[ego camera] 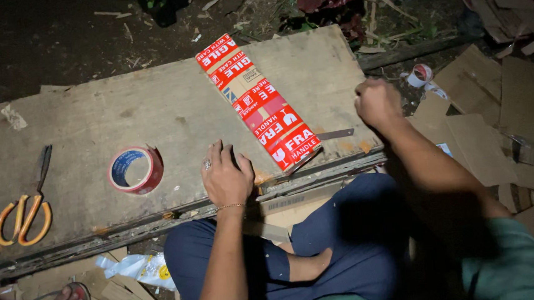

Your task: The person cuts a piece of cardboard with a knife, folds it, and places it on top of a red cylindrical container. They then secure the cardboard to the container using red tape, wrapping it around multiple times. The person continues to tape the assembly while seated at a low wooden table.

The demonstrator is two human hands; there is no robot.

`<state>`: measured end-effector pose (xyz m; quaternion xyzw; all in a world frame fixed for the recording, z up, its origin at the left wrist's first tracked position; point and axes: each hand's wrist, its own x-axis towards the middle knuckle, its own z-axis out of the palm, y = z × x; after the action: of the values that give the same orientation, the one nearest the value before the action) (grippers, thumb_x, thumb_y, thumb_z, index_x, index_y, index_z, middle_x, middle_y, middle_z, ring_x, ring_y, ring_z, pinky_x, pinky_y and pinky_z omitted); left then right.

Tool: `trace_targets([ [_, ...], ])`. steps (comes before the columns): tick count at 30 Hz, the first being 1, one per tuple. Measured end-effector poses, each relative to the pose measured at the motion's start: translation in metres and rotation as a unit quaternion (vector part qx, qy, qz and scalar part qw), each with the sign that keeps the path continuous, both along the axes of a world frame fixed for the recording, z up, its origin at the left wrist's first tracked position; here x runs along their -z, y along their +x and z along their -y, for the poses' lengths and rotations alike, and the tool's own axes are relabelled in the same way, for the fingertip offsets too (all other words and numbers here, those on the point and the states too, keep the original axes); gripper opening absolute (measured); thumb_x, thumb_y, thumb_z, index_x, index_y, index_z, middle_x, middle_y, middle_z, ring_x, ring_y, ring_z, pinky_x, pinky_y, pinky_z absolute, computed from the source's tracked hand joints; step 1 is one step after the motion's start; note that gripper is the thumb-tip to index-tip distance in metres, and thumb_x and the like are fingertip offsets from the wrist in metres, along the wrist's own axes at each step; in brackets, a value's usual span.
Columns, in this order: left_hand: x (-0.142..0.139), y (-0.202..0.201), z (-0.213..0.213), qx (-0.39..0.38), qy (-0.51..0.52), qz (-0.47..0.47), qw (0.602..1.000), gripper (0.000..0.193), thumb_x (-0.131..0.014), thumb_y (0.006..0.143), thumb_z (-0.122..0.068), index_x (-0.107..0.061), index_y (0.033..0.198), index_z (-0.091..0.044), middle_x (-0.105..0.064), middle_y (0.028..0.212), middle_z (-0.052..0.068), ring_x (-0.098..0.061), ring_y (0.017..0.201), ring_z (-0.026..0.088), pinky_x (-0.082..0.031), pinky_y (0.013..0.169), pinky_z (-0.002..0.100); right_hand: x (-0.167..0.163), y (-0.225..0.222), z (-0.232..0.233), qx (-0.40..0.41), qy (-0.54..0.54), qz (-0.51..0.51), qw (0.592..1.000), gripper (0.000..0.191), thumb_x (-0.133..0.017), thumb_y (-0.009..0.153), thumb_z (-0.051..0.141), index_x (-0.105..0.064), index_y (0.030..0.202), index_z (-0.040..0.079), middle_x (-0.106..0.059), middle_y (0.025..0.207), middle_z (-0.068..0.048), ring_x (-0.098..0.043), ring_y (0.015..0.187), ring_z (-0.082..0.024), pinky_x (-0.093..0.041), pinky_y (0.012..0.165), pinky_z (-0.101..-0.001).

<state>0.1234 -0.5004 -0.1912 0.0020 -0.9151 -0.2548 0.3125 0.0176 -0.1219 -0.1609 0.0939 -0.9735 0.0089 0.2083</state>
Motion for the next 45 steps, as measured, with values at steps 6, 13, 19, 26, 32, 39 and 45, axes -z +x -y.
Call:
trace_targets([
  [6,0.002,-0.002,0.001,-0.004,0.006,-0.002,1.000,0.032,-0.067,0.087,-0.020,-0.074,0.111,-0.001,-0.066,0.132,0.021,-0.060,0.127,0.038,-0.043,0.109,0.050,-0.005,0.001,-0.023,0.064,-0.094,-0.011,0.993,0.017,-0.066,0.092,0.016,-0.080,0.099,0.010,-0.074,0.105,-0.017,-0.070,0.096,-0.038,-0.056,0.084,-0.0479],
  [13,0.003,-0.001,0.000,-0.006,0.000,0.006,1.000,0.031,-0.067,0.087,-0.020,-0.074,0.111,-0.001,-0.066,0.132,0.021,-0.060,0.127,0.038,-0.043,0.110,0.049,-0.016,0.010,-0.005,0.068,-0.127,0.099,0.985,0.034,-0.076,0.087,0.043,-0.080,0.098,0.011,-0.073,0.104,-0.018,-0.069,0.093,-0.040,-0.055,0.080,-0.0503],
  [19,0.001,-0.001,-0.003,-0.003,0.001,-0.001,1.000,0.032,-0.067,0.088,-0.021,-0.074,0.112,-0.001,-0.067,0.132,0.021,-0.060,0.126,0.039,-0.044,0.109,0.050,-0.013,0.010,0.014,0.117,-0.125,0.076,0.982,0.043,-0.080,0.081,0.047,-0.079,0.098,0.008,-0.072,0.106,-0.019,-0.070,0.096,-0.039,-0.055,0.081,-0.0496],
  [26,0.002,-0.003,-0.005,-0.008,-0.026,0.007,1.000,0.030,-0.067,0.089,-0.023,-0.073,0.111,-0.003,-0.067,0.133,0.020,-0.060,0.127,0.039,-0.045,0.108,0.050,-0.008,0.005,0.010,0.152,-0.125,0.080,0.977,0.022,-0.068,0.089,0.025,-0.079,0.097,0.008,-0.072,0.108,-0.020,-0.069,0.098,-0.042,-0.055,0.087,-0.0509],
  [32,0.002,-0.001,-0.004,-0.004,-0.009,0.004,1.000,0.032,-0.067,0.087,-0.022,-0.073,0.112,-0.003,-0.066,0.134,0.019,-0.060,0.126,0.039,-0.045,0.107,0.049,-0.006,0.002,0.009,0.127,-0.121,0.058,0.983,0.025,-0.062,0.094,0.021,-0.073,0.095,-0.002,-0.070,0.104,-0.027,-0.068,0.094,-0.046,-0.055,0.082,-0.0531],
  [39,0.000,-0.002,-0.005,-0.010,-0.014,0.008,1.000,0.031,-0.067,0.087,-0.021,-0.074,0.112,-0.003,-0.065,0.134,0.020,-0.060,0.127,0.038,-0.044,0.108,0.049,0.000,-0.016,-0.026,0.127,-0.244,0.031,0.961,0.018,-0.062,0.096,0.018,-0.066,0.090,0.002,-0.072,0.090,-0.024,-0.072,0.086,-0.040,-0.057,0.081,-0.0493],
  [45,-0.001,-0.002,-0.005,-0.010,-0.008,0.006,1.000,0.031,-0.067,0.087,-0.021,-0.074,0.110,-0.003,-0.066,0.132,0.019,-0.060,0.127,0.038,-0.044,0.108,0.049,0.002,-0.005,-0.070,0.254,-0.440,0.012,0.861,0.011,-0.061,0.093,0.016,-0.066,0.093,0.007,-0.073,0.091,-0.020,-0.074,0.081,-0.033,-0.058,0.073,-0.0478],
])
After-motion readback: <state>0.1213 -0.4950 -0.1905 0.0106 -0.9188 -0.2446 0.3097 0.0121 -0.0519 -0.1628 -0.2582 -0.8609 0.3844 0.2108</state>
